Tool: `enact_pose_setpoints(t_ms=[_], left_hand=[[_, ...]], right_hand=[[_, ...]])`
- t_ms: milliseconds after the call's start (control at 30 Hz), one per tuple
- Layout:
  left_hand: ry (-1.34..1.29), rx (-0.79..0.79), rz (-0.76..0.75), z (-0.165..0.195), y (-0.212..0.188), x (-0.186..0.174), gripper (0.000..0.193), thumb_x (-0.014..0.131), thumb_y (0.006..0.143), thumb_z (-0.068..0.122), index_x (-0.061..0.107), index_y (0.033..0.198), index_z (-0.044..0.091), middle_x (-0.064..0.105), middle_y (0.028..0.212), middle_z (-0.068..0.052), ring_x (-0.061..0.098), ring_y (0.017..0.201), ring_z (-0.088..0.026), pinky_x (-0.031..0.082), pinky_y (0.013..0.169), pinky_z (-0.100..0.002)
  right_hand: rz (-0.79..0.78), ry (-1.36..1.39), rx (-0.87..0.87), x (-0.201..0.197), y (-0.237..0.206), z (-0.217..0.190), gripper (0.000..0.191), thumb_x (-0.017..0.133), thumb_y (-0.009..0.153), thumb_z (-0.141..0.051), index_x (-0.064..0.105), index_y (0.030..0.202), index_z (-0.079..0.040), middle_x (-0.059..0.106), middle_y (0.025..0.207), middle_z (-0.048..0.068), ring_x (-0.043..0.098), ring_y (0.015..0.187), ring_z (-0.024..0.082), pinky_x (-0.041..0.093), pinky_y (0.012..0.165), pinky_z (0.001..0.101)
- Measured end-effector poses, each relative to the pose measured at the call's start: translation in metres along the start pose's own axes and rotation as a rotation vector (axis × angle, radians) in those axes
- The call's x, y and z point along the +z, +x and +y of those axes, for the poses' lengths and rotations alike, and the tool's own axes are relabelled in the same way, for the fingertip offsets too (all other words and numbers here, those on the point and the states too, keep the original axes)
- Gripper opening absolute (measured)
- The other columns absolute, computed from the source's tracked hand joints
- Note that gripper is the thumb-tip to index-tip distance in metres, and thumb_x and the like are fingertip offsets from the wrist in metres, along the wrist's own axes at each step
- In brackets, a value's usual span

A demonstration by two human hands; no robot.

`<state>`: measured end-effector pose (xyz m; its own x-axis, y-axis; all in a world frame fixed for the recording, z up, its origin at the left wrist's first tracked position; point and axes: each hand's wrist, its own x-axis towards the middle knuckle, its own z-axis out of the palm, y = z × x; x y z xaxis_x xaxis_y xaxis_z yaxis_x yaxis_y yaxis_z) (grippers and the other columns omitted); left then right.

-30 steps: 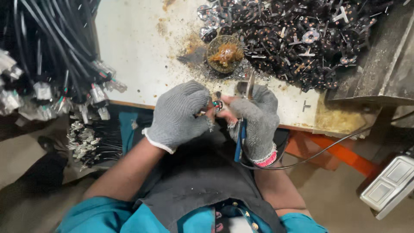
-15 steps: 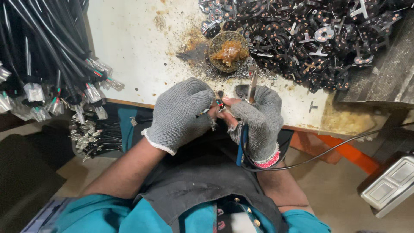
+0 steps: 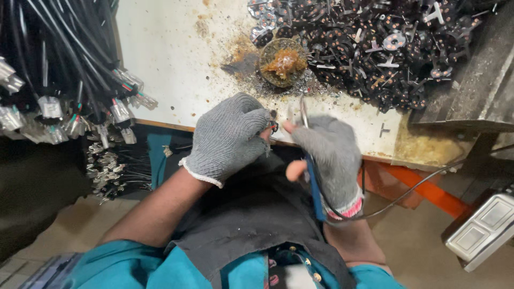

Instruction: The person solders and tins the stripped ends of electrical wires at a workbench. They hold a soldering iron in one hand, dip wire ends into a flux container, apply the hot iron to the wire strands, and set finished wires aside while working through a batch of wire harnesses.

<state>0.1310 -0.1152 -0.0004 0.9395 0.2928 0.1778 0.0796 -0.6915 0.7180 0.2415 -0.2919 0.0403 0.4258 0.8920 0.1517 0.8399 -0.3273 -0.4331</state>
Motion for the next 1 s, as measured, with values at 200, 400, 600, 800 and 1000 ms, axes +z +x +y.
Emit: enact_pose_setpoints(t_ms=[200, 400, 600, 800, 1000], left_hand=[[0.042, 0.005, -0.007, -0.003, 0.003, -0.001, 0.013, 0.077, 0.080, 0.021, 0.072, 0.088, 0.013, 0.068, 0.093, -0.009, 0.067, 0.086, -0.032, 0.054, 0.070, -0.044], [-0.001, 0.007, -0.035, -0.008, 0.004, 0.000, 0.018, 0.078, 0.082, 0.021, 0.074, 0.098, 0.013, 0.067, 0.095, -0.009, 0.067, 0.086, -0.031, 0.053, 0.069, -0.043], [-0.072, 0.035, -0.039, -0.014, 0.004, -0.005, 0.027, 0.078, 0.078, 0.019, 0.072, 0.104, 0.013, 0.067, 0.097, -0.008, 0.067, 0.089, -0.031, 0.053, 0.070, -0.043], [-0.063, 0.036, -0.039, -0.012, 0.004, -0.004, 0.024, 0.078, 0.077, 0.021, 0.072, 0.098, 0.013, 0.066, 0.096, -0.009, 0.067, 0.087, -0.032, 0.053, 0.069, -0.043], [0.015, -0.014, -0.042, -0.008, 0.002, 0.000, 0.014, 0.075, 0.082, 0.022, 0.074, 0.093, 0.014, 0.067, 0.093, -0.009, 0.068, 0.085, -0.031, 0.053, 0.068, -0.044]], right_hand=[[0.307, 0.169, -0.122, 0.026, -0.028, 0.007, 0.028, 0.064, 0.102, -0.036, 0.069, 0.102, -0.009, 0.060, 0.077, 0.008, 0.059, 0.070, 0.030, 0.046, 0.067, 0.0428], [0.257, 0.146, -0.065, 0.038, -0.043, 0.023, 0.019, 0.070, 0.095, -0.028, 0.070, 0.101, -0.009, 0.062, 0.080, 0.010, 0.059, 0.074, 0.033, 0.046, 0.070, 0.0462], [-0.074, 0.861, 0.666, 0.058, -0.059, 0.028, 0.025, 0.073, 0.093, -0.025, 0.067, 0.082, -0.003, 0.062, 0.067, 0.008, 0.061, 0.060, 0.027, 0.050, 0.056, 0.0401], [-0.422, 0.762, 0.707, 0.055, -0.060, 0.039, 0.034, 0.071, 0.096, -0.025, 0.076, 0.066, -0.009, 0.073, 0.057, 0.002, 0.072, 0.050, 0.013, 0.057, 0.051, 0.0284], [-0.003, 0.855, 0.724, 0.041, -0.041, 0.018, 0.012, 0.079, 0.084, -0.010, 0.073, 0.078, -0.002, 0.067, 0.059, 0.008, 0.066, 0.049, 0.022, 0.050, 0.046, 0.0365]])
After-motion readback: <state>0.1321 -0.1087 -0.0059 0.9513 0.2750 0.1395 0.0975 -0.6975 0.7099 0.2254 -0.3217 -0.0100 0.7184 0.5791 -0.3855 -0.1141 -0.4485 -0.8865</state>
